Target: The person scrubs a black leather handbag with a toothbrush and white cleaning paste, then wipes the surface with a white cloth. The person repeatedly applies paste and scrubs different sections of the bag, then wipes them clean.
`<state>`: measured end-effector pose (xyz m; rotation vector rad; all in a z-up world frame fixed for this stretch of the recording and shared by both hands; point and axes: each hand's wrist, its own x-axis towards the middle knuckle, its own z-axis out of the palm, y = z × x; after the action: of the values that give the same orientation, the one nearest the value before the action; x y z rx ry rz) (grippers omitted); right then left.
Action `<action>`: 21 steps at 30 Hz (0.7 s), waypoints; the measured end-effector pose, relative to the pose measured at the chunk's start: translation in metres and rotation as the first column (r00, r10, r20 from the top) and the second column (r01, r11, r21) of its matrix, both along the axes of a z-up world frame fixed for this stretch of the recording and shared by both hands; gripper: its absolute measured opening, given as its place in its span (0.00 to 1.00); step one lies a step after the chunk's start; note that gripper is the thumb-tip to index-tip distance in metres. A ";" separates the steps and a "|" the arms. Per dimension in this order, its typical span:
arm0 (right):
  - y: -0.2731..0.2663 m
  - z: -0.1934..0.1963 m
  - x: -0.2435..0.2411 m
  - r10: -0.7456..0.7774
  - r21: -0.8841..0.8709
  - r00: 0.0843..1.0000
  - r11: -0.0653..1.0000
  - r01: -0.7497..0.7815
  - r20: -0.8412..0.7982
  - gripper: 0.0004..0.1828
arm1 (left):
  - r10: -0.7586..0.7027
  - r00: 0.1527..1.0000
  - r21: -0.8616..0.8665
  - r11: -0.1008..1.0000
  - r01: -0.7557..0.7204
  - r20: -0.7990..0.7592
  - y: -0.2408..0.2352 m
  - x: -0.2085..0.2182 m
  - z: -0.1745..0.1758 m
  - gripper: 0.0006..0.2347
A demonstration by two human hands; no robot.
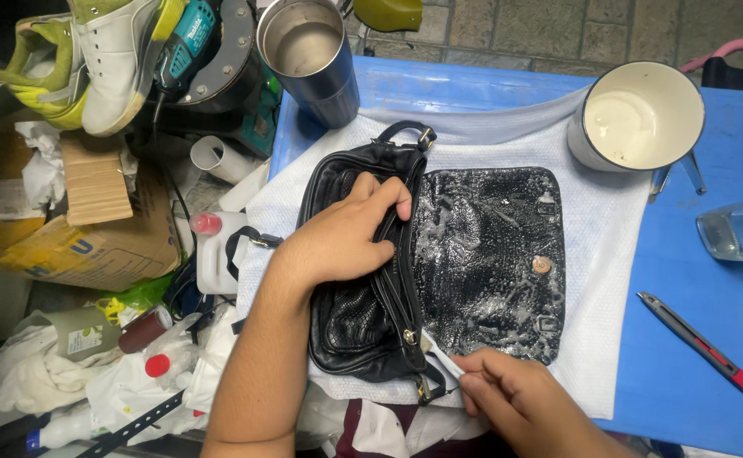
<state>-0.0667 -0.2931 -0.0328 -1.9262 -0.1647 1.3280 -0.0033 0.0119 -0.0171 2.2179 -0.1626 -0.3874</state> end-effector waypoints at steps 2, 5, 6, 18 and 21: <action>0.008 0.008 0.006 -0.028 0.066 0.994 0.998 0.022 0.104 0.18 | -0.002 1.000 0.030 1.000 0.002 -0.009 -0.002 -0.001 0.000 0.19; 0.023 0.017 0.021 -0.102 0.179 0.948 0.983 0.049 0.301 0.19 | 0.003 1.000 0.057 0.998 -0.004 0.012 -0.003 -0.002 0.000 0.18; 0.029 0.016 0.029 -0.108 0.167 0.932 0.985 0.053 0.345 0.18 | 0.007 1.000 0.062 0.998 -0.008 0.023 -0.004 -0.002 0.000 0.17; -0.038 -0.004 -0.001 0.302 0.050 0.789 0.921 -0.386 0.535 0.20 | 0.071 0.997 0.075 0.995 -0.070 -0.011 -0.009 -0.001 0.007 0.14; -0.068 -0.012 0.006 0.328 -0.091 0.741 0.935 -0.342 0.586 0.20 | 0.127 0.991 0.126 0.983 -0.130 0.036 -0.015 -0.003 0.005 0.16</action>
<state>-0.0605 -0.3614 -0.0451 -2.3155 -0.8762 0.8682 -0.0065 -0.0029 -0.0122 2.3463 -0.0089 -0.3038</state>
